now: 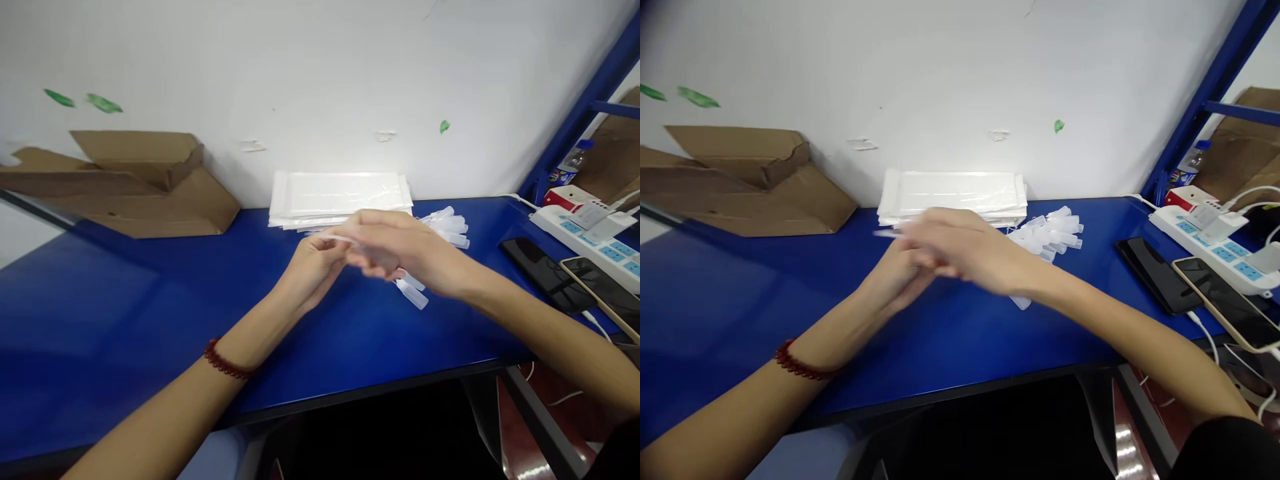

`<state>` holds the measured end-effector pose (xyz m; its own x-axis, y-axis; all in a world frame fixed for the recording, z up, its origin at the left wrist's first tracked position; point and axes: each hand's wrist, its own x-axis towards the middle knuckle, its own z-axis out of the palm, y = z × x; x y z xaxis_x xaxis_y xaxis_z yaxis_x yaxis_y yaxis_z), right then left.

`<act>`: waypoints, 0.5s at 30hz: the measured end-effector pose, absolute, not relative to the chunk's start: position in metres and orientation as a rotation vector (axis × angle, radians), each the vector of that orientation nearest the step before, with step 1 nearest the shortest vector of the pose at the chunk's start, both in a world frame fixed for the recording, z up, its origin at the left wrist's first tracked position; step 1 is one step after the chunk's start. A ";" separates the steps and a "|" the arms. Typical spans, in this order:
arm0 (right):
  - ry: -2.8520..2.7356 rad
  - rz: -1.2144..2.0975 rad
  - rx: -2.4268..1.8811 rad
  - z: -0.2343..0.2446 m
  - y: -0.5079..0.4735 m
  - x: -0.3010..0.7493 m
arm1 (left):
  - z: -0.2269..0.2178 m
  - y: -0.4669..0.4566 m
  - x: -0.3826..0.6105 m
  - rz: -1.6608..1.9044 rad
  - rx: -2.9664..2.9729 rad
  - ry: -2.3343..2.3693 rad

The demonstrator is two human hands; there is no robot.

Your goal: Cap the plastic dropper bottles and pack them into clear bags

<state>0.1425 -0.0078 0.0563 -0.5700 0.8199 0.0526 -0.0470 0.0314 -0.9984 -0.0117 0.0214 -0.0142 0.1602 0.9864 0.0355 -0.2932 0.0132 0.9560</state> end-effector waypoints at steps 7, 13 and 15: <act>-1.562 1.608 -0.793 0.020 0.019 0.157 | -0.006 0.014 -0.007 1.327 1.043 0.816; -1.509 1.629 -0.793 0.006 0.006 0.149 | 0.003 0.002 -0.003 1.312 1.055 0.764; -1.446 1.694 -0.790 0.003 0.005 0.149 | 0.004 0.000 -0.003 1.313 1.056 0.776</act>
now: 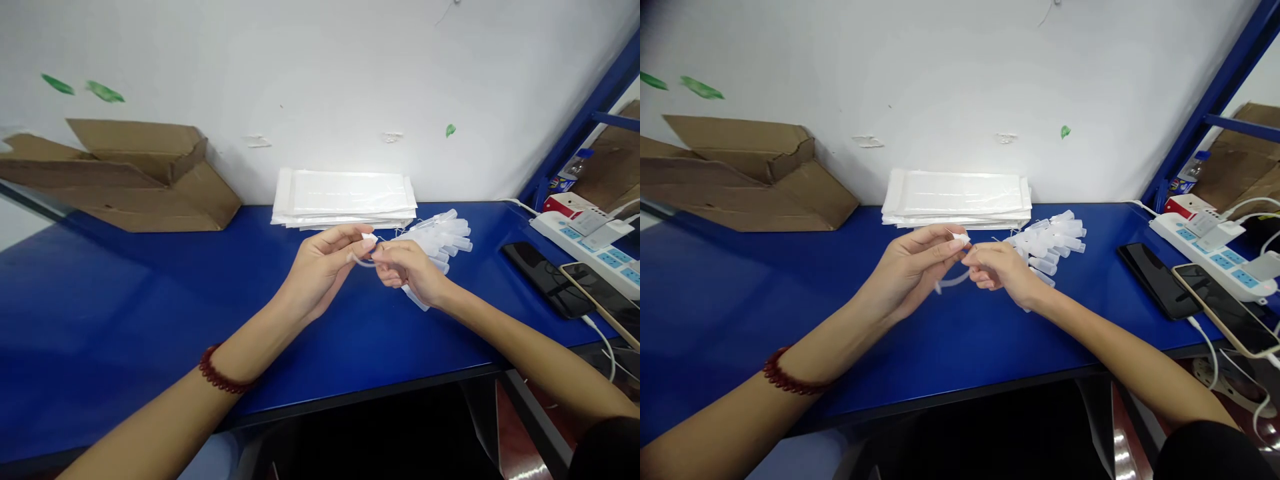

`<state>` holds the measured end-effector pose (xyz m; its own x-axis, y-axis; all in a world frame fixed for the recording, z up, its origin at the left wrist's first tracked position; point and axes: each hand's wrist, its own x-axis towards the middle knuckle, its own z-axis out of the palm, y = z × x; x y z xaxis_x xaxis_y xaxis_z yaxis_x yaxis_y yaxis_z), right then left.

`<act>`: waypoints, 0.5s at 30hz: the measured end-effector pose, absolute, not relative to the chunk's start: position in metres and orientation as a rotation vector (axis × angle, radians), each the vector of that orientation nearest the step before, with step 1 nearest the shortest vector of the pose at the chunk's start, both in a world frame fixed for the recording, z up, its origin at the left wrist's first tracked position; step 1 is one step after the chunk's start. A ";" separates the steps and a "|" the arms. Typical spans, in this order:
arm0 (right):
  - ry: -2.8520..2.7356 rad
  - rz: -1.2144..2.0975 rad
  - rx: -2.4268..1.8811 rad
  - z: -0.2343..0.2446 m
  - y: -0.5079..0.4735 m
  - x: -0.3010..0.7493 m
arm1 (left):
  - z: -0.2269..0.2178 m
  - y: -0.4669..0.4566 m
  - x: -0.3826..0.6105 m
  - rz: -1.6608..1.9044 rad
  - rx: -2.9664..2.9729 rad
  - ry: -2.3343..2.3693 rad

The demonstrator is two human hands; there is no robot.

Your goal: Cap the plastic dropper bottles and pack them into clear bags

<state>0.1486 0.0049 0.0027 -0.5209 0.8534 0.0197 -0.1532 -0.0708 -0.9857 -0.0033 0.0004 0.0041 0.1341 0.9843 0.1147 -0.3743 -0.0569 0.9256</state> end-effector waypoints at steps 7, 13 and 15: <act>-1.428 1.829 -0.686 -0.001 0.004 0.150 | 0.001 0.004 -0.008 1.227 1.232 0.759; -1.527 1.751 -0.817 -0.001 0.004 0.151 | 0.005 0.005 -0.014 1.182 1.441 0.843; -1.640 1.619 -0.898 -0.004 0.005 0.152 | 0.006 0.005 -0.015 1.148 1.552 0.862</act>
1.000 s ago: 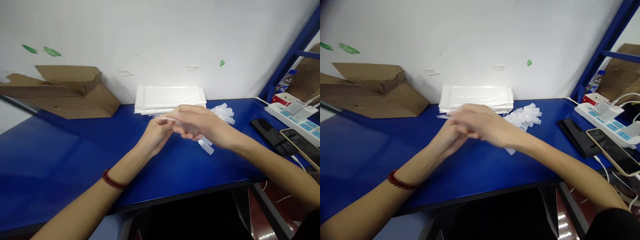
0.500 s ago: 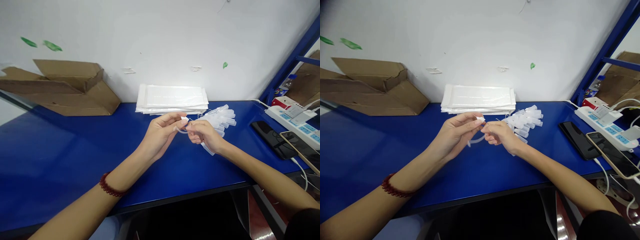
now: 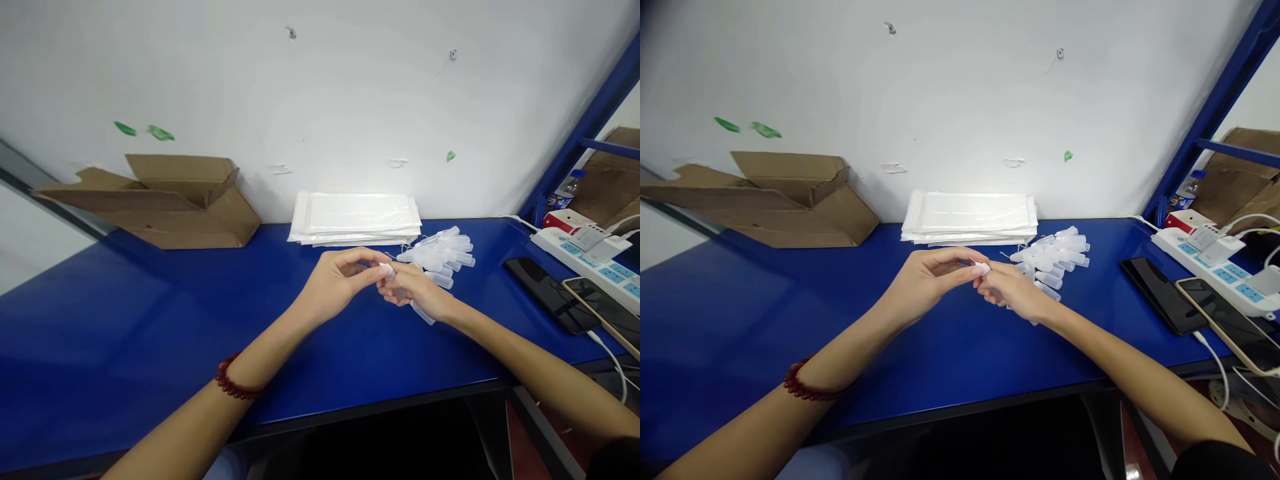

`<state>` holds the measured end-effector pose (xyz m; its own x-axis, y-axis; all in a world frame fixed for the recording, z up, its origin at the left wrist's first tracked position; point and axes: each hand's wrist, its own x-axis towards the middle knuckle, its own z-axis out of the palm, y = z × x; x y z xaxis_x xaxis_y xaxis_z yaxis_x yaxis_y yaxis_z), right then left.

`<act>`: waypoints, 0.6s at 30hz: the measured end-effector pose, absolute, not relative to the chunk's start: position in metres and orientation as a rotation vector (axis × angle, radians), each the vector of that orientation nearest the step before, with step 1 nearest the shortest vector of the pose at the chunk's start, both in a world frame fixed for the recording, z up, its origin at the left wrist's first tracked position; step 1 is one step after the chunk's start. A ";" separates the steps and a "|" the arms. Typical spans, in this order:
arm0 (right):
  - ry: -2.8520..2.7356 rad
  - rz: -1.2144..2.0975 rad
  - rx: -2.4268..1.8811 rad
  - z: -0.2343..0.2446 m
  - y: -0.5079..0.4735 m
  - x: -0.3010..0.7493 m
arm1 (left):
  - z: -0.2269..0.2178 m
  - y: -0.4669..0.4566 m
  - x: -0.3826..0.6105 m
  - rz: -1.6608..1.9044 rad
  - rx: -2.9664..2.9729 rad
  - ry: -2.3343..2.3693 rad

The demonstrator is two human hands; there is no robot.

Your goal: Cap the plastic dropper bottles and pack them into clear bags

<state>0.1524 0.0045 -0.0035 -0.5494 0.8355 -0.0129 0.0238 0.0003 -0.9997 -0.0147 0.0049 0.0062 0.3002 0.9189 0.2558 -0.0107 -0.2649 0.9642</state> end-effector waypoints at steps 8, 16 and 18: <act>-2.140 0.709 -1.089 -0.014 0.005 0.158 | 0.004 0.010 -0.019 1.177 1.845 0.813; -2.294 0.294 -1.178 -0.016 0.005 0.161 | 0.001 0.013 -0.020 0.960 1.777 0.953; -2.346 0.226 -1.164 -0.015 0.005 0.161 | -0.001 0.014 -0.019 0.924 1.735 0.976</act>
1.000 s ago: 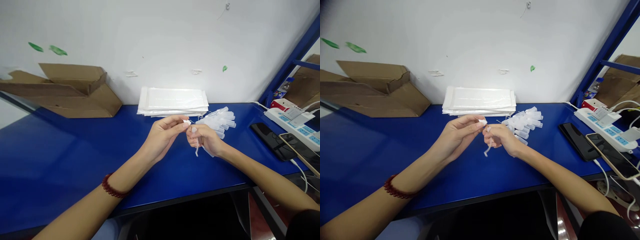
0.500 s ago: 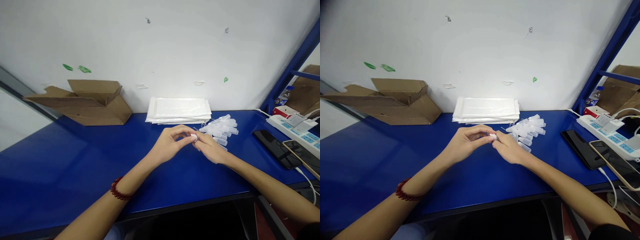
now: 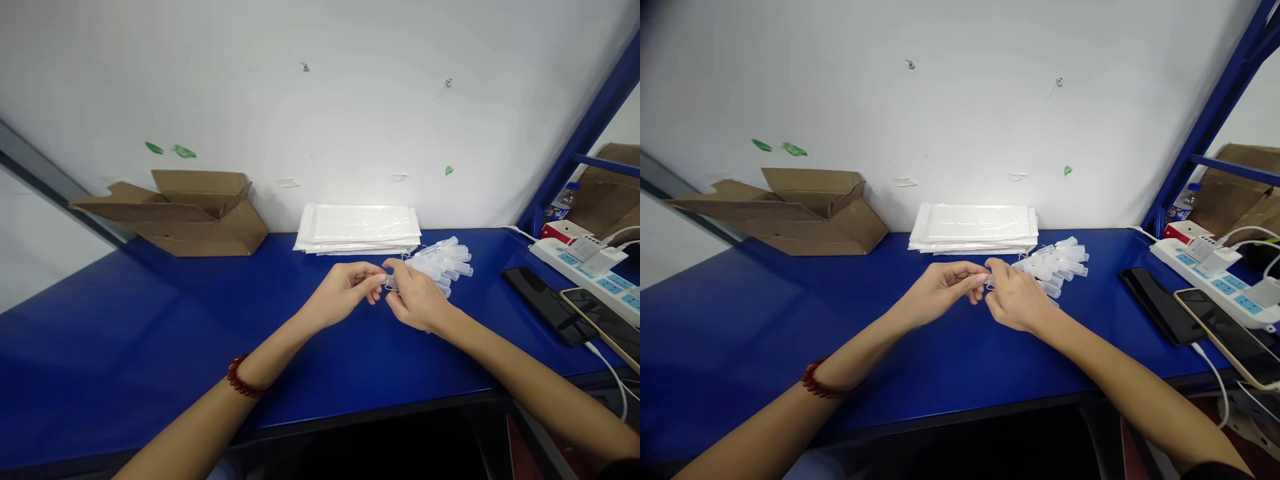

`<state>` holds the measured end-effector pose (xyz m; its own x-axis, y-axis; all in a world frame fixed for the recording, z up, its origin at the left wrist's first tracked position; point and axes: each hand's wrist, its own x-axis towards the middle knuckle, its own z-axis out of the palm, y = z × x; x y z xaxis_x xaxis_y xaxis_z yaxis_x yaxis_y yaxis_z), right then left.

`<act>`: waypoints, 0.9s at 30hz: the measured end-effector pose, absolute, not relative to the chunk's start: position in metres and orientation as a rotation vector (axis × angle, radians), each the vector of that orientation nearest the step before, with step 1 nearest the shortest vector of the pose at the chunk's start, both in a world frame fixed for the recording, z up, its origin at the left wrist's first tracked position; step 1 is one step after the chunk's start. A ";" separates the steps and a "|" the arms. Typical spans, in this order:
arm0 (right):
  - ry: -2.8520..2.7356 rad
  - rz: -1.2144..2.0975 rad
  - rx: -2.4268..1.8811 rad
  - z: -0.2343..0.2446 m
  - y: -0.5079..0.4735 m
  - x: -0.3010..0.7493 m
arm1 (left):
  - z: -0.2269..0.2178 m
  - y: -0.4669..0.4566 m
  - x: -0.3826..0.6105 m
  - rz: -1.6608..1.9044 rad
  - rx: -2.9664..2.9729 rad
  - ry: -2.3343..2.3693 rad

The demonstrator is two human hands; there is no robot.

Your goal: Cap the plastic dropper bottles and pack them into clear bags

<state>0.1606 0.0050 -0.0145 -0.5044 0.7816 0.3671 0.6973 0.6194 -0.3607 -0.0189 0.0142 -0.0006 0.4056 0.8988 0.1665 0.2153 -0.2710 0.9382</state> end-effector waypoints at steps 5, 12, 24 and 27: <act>-2.320 0.382 -1.194 -0.010 0.004 0.160 | -0.008 0.015 -0.017 0.951 1.673 0.934; -1.860 1.187 -1.055 -0.009 0.012 0.166 | -0.015 0.012 -0.013 1.161 1.806 0.798; -2.062 0.819 -1.129 -0.005 0.001 0.162 | -0.004 0.015 -0.021 0.963 1.619 0.898; -1.976 0.934 -1.127 -0.005 0.003 0.162 | -0.006 0.014 -0.020 0.974 1.759 0.872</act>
